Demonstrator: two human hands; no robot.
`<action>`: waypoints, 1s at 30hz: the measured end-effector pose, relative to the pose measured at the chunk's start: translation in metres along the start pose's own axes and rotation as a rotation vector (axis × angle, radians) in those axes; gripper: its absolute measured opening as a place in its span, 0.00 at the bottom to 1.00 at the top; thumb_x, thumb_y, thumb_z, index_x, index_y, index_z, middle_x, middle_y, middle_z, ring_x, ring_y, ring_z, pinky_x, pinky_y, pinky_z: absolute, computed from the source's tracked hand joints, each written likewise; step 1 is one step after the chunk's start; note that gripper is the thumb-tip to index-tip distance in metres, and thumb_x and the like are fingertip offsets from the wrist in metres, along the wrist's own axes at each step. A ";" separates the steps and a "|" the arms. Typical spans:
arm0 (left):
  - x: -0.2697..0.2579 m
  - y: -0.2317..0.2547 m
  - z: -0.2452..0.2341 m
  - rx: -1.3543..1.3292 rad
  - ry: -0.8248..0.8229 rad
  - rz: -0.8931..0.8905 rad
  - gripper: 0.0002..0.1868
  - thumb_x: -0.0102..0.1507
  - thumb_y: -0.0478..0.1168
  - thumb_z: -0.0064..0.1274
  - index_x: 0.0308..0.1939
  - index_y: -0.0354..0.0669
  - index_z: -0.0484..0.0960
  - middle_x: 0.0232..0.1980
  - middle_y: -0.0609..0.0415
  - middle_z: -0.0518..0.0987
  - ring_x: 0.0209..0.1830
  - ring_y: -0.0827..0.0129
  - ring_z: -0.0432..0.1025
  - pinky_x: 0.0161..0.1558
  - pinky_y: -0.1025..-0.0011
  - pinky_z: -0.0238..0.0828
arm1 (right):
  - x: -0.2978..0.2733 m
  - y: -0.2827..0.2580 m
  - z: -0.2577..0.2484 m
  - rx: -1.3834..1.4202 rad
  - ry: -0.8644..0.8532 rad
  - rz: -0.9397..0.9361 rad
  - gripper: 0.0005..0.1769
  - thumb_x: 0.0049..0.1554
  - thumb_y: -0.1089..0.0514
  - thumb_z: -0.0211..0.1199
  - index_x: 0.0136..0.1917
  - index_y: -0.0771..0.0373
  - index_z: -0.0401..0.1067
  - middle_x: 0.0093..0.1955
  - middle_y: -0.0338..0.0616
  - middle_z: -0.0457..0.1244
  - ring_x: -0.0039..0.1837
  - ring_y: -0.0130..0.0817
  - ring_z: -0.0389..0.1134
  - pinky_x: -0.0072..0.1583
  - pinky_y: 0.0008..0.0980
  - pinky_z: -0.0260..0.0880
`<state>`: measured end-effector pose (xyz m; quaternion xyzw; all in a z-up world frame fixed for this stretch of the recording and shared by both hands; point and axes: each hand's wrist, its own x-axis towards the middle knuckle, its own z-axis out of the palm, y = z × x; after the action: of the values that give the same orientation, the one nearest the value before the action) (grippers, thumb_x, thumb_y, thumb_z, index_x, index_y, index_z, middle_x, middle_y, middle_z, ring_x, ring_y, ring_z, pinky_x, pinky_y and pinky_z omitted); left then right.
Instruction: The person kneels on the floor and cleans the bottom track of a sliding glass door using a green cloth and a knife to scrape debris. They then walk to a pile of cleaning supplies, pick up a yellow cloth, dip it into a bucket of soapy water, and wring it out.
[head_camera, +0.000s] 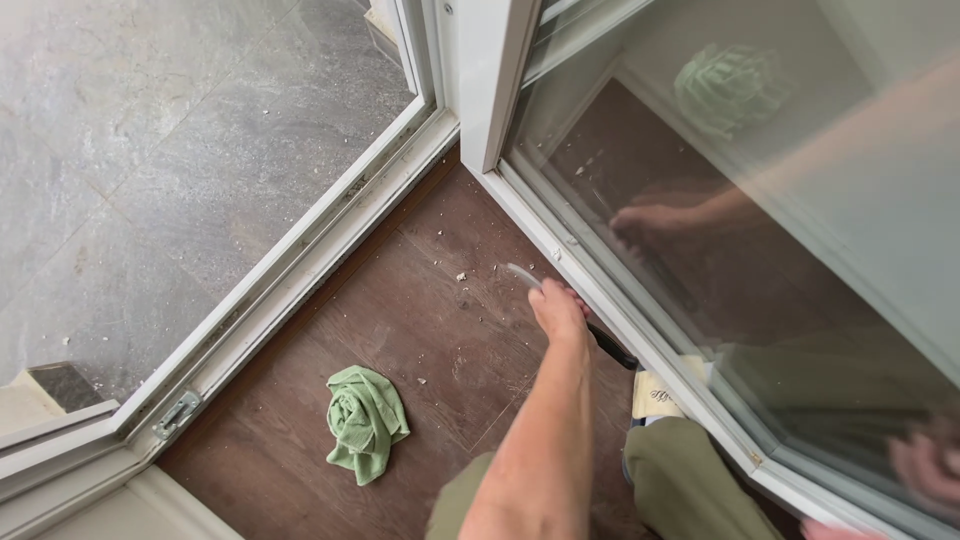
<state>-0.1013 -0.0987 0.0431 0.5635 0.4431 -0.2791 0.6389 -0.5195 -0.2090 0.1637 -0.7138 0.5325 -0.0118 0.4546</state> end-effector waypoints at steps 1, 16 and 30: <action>-0.032 0.015 -0.004 -0.080 0.043 -0.132 0.10 0.61 0.41 0.32 0.34 0.42 0.69 0.25 0.52 0.72 0.18 0.68 0.63 0.18 0.70 0.62 | -0.009 -0.033 0.001 0.007 0.008 -0.007 0.24 0.68 0.52 0.48 0.54 0.70 0.80 0.59 0.56 0.75 0.56 0.53 0.75 0.61 0.41 0.68; 0.029 -0.037 -0.034 0.245 -0.437 0.233 0.26 0.72 0.56 0.36 0.53 0.39 0.80 0.45 0.42 0.81 0.42 0.64 0.80 0.45 0.66 0.80 | 0.129 -0.133 0.279 -0.453 -0.521 -0.187 0.31 0.63 0.46 0.48 0.70 0.71 0.62 0.64 0.74 0.64 0.69 0.72 0.62 0.66 0.66 0.63; 0.028 -0.019 -0.007 0.770 -0.146 0.531 0.28 0.64 0.68 0.50 0.49 0.49 0.78 0.44 0.49 0.74 0.49 0.44 0.76 0.53 0.49 0.73 | 0.192 -0.088 0.276 -0.332 -0.363 -0.209 0.28 0.63 0.33 0.48 0.50 0.60 0.73 0.48 0.61 0.70 0.58 0.67 0.69 0.55 0.62 0.68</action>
<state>-0.1068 -0.0916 0.0092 0.8322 0.1021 -0.2890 0.4621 -0.2325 -0.1799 -0.0300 -0.8202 0.3604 0.1571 0.4156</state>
